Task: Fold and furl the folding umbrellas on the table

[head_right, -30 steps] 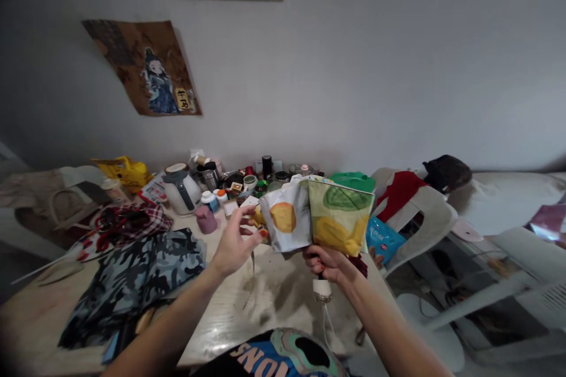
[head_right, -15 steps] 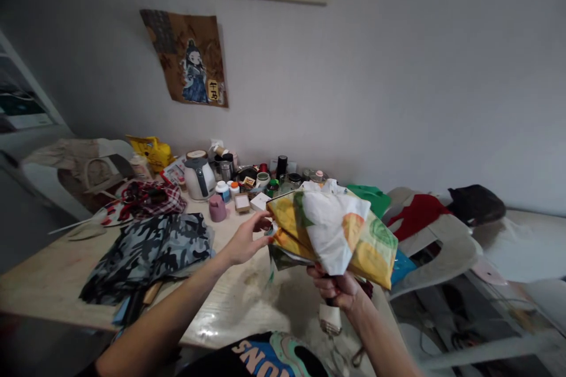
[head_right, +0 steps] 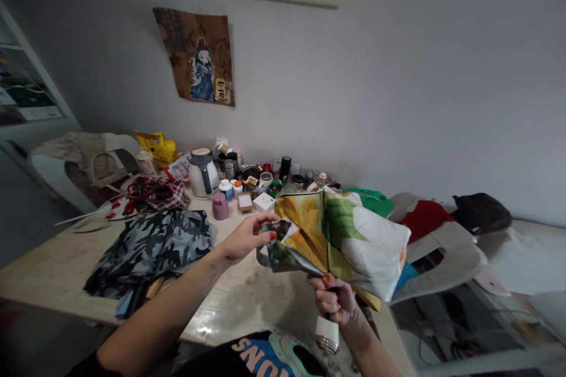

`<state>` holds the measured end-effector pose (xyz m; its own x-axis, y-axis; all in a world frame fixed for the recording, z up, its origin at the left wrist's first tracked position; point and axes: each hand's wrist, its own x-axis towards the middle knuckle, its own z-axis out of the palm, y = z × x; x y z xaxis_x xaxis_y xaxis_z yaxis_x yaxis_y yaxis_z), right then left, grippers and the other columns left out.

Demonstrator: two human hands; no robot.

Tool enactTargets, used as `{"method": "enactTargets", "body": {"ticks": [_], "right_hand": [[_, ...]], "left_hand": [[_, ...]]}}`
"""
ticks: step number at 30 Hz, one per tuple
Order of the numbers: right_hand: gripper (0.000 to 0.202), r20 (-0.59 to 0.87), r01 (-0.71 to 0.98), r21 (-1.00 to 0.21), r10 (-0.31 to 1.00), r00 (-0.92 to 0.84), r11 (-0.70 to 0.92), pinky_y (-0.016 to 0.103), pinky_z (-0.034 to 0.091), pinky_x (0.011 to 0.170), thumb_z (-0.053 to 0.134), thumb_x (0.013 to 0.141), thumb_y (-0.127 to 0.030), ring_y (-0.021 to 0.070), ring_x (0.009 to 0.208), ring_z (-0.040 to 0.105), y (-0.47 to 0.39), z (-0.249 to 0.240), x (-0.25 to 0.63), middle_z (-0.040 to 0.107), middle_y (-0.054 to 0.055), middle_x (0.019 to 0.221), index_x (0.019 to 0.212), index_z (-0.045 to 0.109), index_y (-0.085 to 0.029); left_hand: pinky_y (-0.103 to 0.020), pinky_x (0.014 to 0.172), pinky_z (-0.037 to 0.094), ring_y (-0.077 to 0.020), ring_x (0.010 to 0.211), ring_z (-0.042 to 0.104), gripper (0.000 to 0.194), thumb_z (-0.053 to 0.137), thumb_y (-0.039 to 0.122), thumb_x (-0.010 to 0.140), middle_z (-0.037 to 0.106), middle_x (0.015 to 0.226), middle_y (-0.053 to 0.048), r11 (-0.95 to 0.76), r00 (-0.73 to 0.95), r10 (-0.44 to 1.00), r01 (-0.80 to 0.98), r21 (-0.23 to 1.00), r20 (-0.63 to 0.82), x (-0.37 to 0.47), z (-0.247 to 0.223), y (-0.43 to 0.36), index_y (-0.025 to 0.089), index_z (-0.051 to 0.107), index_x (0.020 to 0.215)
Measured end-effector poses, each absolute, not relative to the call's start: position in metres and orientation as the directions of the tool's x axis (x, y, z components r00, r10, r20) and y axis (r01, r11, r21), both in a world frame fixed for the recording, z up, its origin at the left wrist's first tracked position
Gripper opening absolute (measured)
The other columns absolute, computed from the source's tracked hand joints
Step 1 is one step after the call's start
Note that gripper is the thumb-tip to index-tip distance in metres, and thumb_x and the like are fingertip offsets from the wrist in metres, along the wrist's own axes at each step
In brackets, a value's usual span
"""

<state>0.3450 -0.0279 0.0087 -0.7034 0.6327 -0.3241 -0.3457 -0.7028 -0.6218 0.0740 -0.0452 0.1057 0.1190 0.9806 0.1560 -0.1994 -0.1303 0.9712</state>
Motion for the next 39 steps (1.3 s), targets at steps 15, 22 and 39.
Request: {"method": "enactTargets", "body": {"ticks": [15,22,39], "right_hand": [[0.045,-0.036,-0.372,-0.377,0.415,-0.909,-0.848,0.009,0.011,0.031,0.072,0.074,-0.035,-0.001,0.036,0.006,-0.021,-0.02,0.343,0.016,-0.015,0.043,0.063,0.031,-0.021],[0.039,-0.056,-0.36,-0.477,0.437,-0.898,-0.802,0.009,0.006,0.031,0.07,0.075,-0.033,-0.0013,0.037,0.002,-0.018,-0.016,0.341,0.016,-0.015,0.044,0.067,0.034,-0.02],[0.05,-0.101,-0.356,-0.57,0.493,-0.864,-0.741,0.01,0.003,0.03,0.071,0.071,-0.044,-0.0001,0.04,-0.002,-0.017,-0.007,0.307,0.01,-0.015,0.045,0.063,0.027,-0.022]], "left_hand": [[-0.029,0.075,0.05,-0.0167,0.082,0.063,0.015,0.057,0.017,0.082,0.068,0.085,-0.008,-0.685,0.13,0.721,0.28,0.672,0.681,0.04,0.152,-0.056,0.017,0.071,0.078],[-0.033,0.078,0.052,-0.0175,0.083,0.064,0.014,0.058,0.016,0.081,0.069,0.085,-0.008,-0.688,0.144,0.722,0.248,0.682,0.677,0.035,0.153,-0.06,0.017,0.071,0.076],[-0.048,0.104,0.039,-0.0274,0.12,0.051,0.057,0.06,0.008,0.071,0.057,0.126,-0.014,-0.507,-0.113,0.709,0.605,0.614,0.696,0.08,0.17,-0.01,0.016,0.05,0.127]]}}
